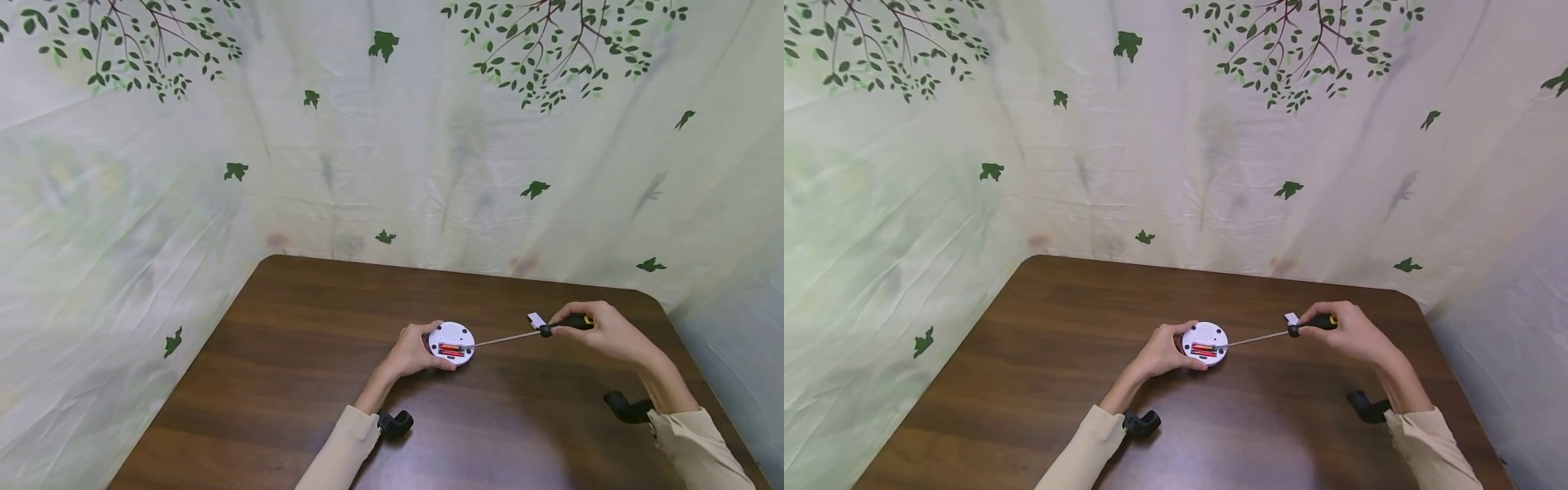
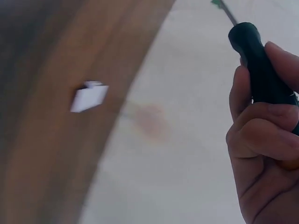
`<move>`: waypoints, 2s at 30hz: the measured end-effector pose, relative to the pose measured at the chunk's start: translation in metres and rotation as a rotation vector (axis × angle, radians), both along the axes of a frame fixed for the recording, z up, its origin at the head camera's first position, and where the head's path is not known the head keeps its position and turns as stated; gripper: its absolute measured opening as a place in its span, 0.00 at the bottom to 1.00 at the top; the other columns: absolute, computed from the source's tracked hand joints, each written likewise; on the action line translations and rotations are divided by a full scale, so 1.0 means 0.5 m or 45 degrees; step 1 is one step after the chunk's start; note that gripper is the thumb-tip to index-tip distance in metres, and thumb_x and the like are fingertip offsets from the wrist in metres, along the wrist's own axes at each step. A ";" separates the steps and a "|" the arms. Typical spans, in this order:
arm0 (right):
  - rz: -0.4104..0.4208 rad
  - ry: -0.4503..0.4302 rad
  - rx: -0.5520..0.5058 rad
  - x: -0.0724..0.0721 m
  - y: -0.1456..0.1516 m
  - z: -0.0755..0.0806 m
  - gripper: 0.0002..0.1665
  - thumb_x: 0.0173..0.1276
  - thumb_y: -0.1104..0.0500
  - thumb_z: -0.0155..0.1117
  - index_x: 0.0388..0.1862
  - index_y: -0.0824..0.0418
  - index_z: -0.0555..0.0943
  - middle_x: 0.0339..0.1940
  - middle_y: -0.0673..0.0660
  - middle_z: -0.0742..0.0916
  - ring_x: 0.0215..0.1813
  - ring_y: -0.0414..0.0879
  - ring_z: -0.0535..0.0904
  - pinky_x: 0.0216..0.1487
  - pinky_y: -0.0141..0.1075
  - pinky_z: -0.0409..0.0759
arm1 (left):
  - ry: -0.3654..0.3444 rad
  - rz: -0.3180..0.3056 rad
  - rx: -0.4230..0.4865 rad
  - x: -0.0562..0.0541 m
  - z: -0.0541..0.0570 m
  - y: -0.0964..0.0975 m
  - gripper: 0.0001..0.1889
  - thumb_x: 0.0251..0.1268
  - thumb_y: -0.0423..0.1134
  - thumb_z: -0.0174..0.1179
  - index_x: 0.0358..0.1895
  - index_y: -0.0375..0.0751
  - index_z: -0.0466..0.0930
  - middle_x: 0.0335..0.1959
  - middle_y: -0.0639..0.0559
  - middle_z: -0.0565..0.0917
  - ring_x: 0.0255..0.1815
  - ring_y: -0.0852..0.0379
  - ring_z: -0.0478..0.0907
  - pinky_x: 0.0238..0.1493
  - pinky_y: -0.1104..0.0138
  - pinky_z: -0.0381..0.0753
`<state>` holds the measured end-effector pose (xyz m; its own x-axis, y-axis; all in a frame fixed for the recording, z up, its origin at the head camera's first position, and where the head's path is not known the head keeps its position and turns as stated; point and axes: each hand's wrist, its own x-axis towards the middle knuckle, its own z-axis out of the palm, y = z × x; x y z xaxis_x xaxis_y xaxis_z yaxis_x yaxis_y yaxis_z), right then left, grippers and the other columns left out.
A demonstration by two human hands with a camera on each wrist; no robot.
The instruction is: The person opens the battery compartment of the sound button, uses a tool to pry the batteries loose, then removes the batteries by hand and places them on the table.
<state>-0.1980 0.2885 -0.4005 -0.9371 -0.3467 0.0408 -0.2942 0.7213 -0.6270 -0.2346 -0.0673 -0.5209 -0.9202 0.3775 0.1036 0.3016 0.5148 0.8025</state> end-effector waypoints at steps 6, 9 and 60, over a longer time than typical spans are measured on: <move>-0.125 -0.185 -0.151 0.023 0.035 -0.077 0.14 0.74 0.51 0.68 0.48 0.59 0.87 0.23 0.50 0.74 0.22 0.37 0.63 0.24 0.35 0.67 | -0.034 0.005 0.028 -0.002 -0.003 -0.001 0.45 0.37 0.44 0.88 0.66 0.36 0.81 0.58 0.42 0.88 0.57 0.51 0.84 0.61 0.59 0.80; -0.208 -0.303 -0.204 0.035 0.038 -0.102 0.19 0.74 0.47 0.68 0.50 0.62 0.87 0.17 0.46 0.67 0.19 0.37 0.60 0.21 0.36 0.66 | -0.035 0.007 0.028 -0.001 -0.003 -0.003 0.45 0.38 0.44 0.87 0.66 0.35 0.80 0.59 0.41 0.87 0.58 0.50 0.84 0.62 0.58 0.80; -0.165 -0.068 0.049 0.062 -0.004 0.001 0.12 0.73 0.47 0.69 0.46 0.51 0.89 0.36 0.58 0.86 0.29 0.40 0.69 0.28 0.34 0.68 | 0.041 0.046 -0.063 0.000 -0.006 0.014 0.50 0.35 0.46 0.88 0.69 0.36 0.77 0.60 0.40 0.87 0.61 0.46 0.83 0.66 0.54 0.79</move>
<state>-0.1671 0.2867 -0.3999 -0.9745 -0.2232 -0.0213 -0.1641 0.7747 -0.6107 -0.2346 -0.0603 -0.5239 -0.9298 0.3496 0.1155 0.3074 0.5646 0.7660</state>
